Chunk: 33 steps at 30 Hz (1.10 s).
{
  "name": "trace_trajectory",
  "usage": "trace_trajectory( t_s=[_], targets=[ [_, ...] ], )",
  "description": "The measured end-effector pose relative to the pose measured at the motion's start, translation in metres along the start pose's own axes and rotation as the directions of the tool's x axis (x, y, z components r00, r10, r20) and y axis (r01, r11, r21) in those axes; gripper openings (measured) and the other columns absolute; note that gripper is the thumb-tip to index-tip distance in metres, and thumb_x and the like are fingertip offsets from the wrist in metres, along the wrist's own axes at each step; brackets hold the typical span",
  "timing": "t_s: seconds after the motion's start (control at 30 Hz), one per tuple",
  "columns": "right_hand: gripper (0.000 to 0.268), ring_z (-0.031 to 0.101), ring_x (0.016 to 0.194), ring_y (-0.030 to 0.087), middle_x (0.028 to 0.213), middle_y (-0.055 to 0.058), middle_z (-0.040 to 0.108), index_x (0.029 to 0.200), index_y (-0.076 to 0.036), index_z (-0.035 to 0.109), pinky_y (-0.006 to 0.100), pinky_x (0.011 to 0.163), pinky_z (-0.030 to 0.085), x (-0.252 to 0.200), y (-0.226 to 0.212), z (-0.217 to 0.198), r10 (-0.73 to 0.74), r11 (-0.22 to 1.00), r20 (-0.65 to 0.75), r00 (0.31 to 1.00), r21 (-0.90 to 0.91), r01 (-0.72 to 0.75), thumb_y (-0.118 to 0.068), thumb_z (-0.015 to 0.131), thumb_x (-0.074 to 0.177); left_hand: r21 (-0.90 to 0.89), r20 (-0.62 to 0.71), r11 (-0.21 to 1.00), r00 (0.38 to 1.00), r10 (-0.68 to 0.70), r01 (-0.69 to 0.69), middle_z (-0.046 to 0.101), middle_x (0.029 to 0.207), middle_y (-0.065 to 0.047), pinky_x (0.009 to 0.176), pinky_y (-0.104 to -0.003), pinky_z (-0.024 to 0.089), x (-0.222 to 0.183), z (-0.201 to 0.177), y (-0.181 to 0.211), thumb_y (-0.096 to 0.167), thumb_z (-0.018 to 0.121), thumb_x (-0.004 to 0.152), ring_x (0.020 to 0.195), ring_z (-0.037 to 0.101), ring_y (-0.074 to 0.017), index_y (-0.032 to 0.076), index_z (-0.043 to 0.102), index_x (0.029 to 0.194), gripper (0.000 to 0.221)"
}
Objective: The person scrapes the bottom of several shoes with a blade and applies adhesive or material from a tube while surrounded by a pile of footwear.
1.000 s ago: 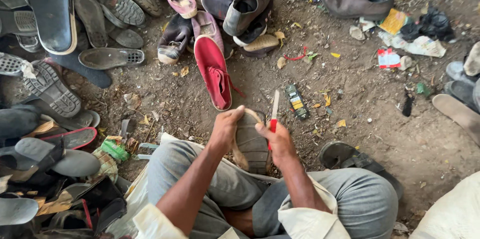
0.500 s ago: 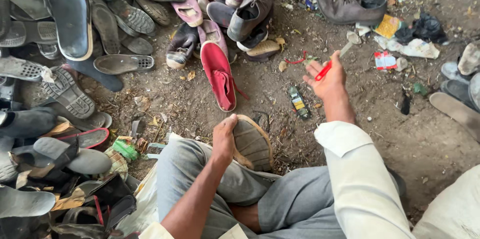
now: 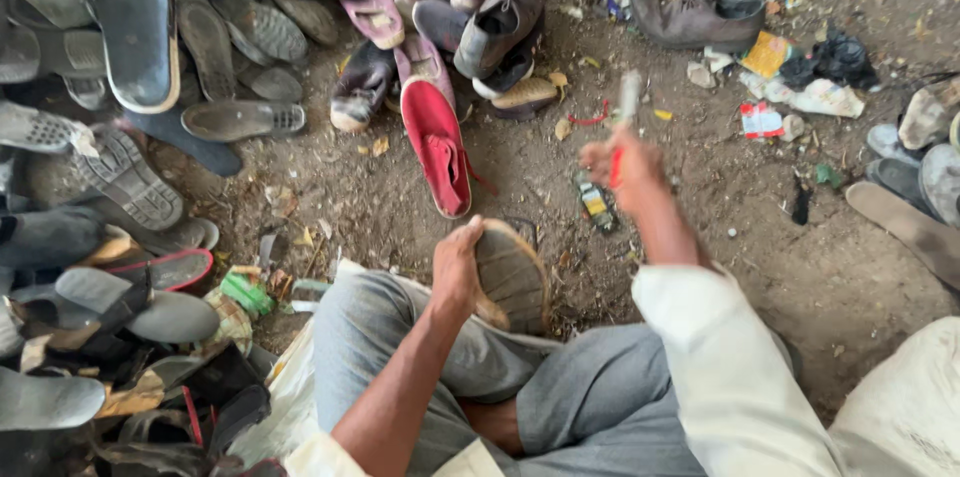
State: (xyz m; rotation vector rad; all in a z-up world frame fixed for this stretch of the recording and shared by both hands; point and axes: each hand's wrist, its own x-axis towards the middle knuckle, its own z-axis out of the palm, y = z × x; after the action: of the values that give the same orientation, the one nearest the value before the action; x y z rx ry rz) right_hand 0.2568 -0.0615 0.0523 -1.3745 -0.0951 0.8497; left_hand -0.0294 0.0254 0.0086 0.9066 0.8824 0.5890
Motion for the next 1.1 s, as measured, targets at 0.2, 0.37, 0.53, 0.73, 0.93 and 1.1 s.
trace_trajectory(
  t_s=[0.2,0.37,0.53,0.73,0.93,1.1],
  targets=[
    [0.031,0.057,0.079,0.008,0.088,0.002,0.069,0.103,-0.005,0.074,0.029,0.073,0.049,-0.137,0.102,0.015,-0.203,0.908,0.101,0.974,-0.354,0.226,-0.032,0.06,0.103,0.058,0.119,0.997,0.992,0.044,-0.051,0.067,0.083,0.0,0.072,-0.031,0.048,-0.012,0.038,0.007,0.032,0.065,0.099,0.076,0.056,-0.01,0.002,0.074,0.088,0.034],
    [0.034,0.054,0.081,0.008,0.089,0.0,0.064,0.11,-0.001,0.072,0.026,0.073,0.047,-0.176,0.103,-0.005,-0.152,0.911,0.078,0.985,-0.375,0.17,-0.032,0.058,0.106,0.151,0.187,0.963,0.95,-0.251,0.225,0.072,0.077,-0.003,0.067,-0.032,0.052,-0.047,0.055,0.032,0.032,0.061,0.097,0.068,0.063,-0.0137,0.002,0.076,0.088,0.034],
    [0.029,0.059,0.086,0.009,0.096,0.002,0.068,0.112,0.001,0.071,0.026,0.078,0.048,-0.166,0.114,-0.007,-0.012,0.998,0.115,0.993,-0.059,0.019,-0.026,0.065,0.103,0.233,0.187,0.971,0.977,-0.105,0.059,0.07,0.078,-0.001,0.067,-0.03,0.05,-0.061,0.052,0.009,0.038,0.063,0.1,0.071,0.059,-0.0112,0.001,0.075,0.088,0.041],
    [0.024,0.067,0.087,0.015,0.1,0.007,0.071,0.114,-0.002,0.069,0.032,0.081,0.055,-0.122,0.118,-0.01,0.163,0.967,0.037,0.986,0.194,-0.167,-0.02,0.063,0.1,0.652,0.198,0.722,0.971,0.133,-0.232,0.068,0.078,-0.004,0.067,-0.034,0.052,-0.049,0.049,-0.007,0.042,0.067,0.096,0.072,0.063,-0.0132,0.002,0.069,0.104,0.042],
    [0.025,0.07,0.09,0.014,0.102,0.004,0.073,0.115,-0.001,0.067,0.03,0.082,0.055,-0.095,0.125,-0.025,-0.092,0.955,-0.118,0.989,0.271,0.122,-0.022,0.058,0.106,0.301,0.417,0.896,0.89,0.184,-0.326,0.074,0.096,0.001,0.08,-0.032,0.057,-0.011,0.025,-0.043,0.029,0.072,0.095,0.088,0.067,-0.009,0.005,0.069,0.113,0.031],
    [0.03,0.066,0.072,0.018,0.088,0.011,0.071,0.104,-0.006,0.057,0.033,0.064,0.054,-0.099,0.149,-0.022,-0.038,0.997,-0.053,0.998,0.067,0.042,-0.035,0.055,0.105,-0.036,-0.223,0.973,0.951,0.214,-0.227,0.064,0.094,-0.011,0.074,-0.041,0.049,0.041,0.006,-0.038,0.029,0.065,0.106,0.082,0.057,-0.0221,-0.005,0.065,0.115,0.036]
  ],
)
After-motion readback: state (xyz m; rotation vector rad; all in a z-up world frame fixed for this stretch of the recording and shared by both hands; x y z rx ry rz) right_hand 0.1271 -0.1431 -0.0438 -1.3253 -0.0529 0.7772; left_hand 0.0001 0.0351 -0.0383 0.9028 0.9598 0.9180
